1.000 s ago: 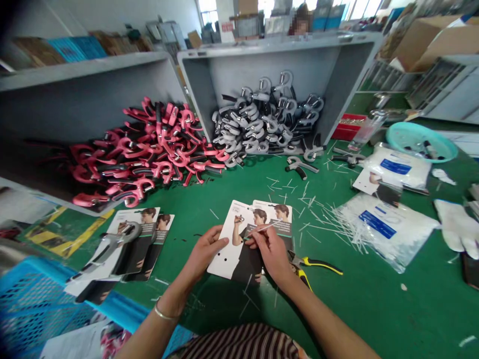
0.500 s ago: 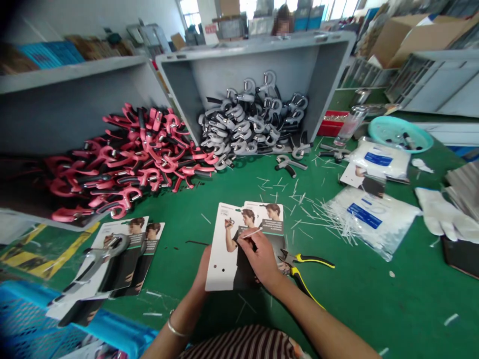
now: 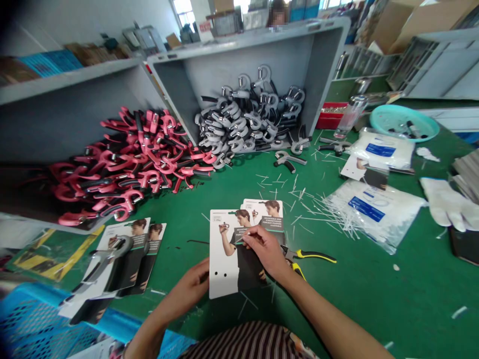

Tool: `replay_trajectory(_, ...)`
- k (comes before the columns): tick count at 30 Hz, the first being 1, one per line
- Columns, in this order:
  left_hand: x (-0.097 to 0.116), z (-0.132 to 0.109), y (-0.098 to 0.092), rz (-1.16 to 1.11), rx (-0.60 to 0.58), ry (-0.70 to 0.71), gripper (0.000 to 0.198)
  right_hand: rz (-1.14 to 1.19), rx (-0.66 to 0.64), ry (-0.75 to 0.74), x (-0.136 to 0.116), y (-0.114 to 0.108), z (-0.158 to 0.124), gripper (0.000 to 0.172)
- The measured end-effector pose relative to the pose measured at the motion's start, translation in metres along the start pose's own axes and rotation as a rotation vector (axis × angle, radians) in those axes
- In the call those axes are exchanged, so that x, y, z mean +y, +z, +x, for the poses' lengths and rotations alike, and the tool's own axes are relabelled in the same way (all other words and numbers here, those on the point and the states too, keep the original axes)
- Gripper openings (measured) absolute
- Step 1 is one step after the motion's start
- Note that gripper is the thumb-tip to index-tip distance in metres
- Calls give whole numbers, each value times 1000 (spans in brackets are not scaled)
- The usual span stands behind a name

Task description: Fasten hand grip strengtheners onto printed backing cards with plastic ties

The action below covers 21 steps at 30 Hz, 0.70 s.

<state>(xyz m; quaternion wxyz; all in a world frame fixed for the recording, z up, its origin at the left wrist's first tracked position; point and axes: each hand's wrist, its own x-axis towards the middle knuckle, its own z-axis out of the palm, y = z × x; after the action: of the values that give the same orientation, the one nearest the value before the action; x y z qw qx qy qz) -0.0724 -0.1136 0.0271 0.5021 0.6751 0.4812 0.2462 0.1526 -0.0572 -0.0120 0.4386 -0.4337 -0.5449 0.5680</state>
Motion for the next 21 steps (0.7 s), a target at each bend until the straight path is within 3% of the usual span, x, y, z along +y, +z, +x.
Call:
replay_trajectory(2, -2, -5, -2, 28, 14, 44, 33, 7, 4, -7, 0, 0, 0, 14)
replay_trajectory(7, -12, 6, 10, 152, 287, 148, 25, 26, 16, -22, 2, 0, -2, 15)
replay_trajectory(9, -14, 18, 18, 127, 344, 169, 24, 9, 14, -39, 3, 0, -3, 15)
replay_trajectory(14, -15, 39, 31, -77, 386, 20, 24, -77, 6, -79, -2, 2, -4, 15)
replay_trajectory(21, -16, 37, 35, -164, 440, -19, 10, -272, -30, -116, -10, 2, -1, 14)
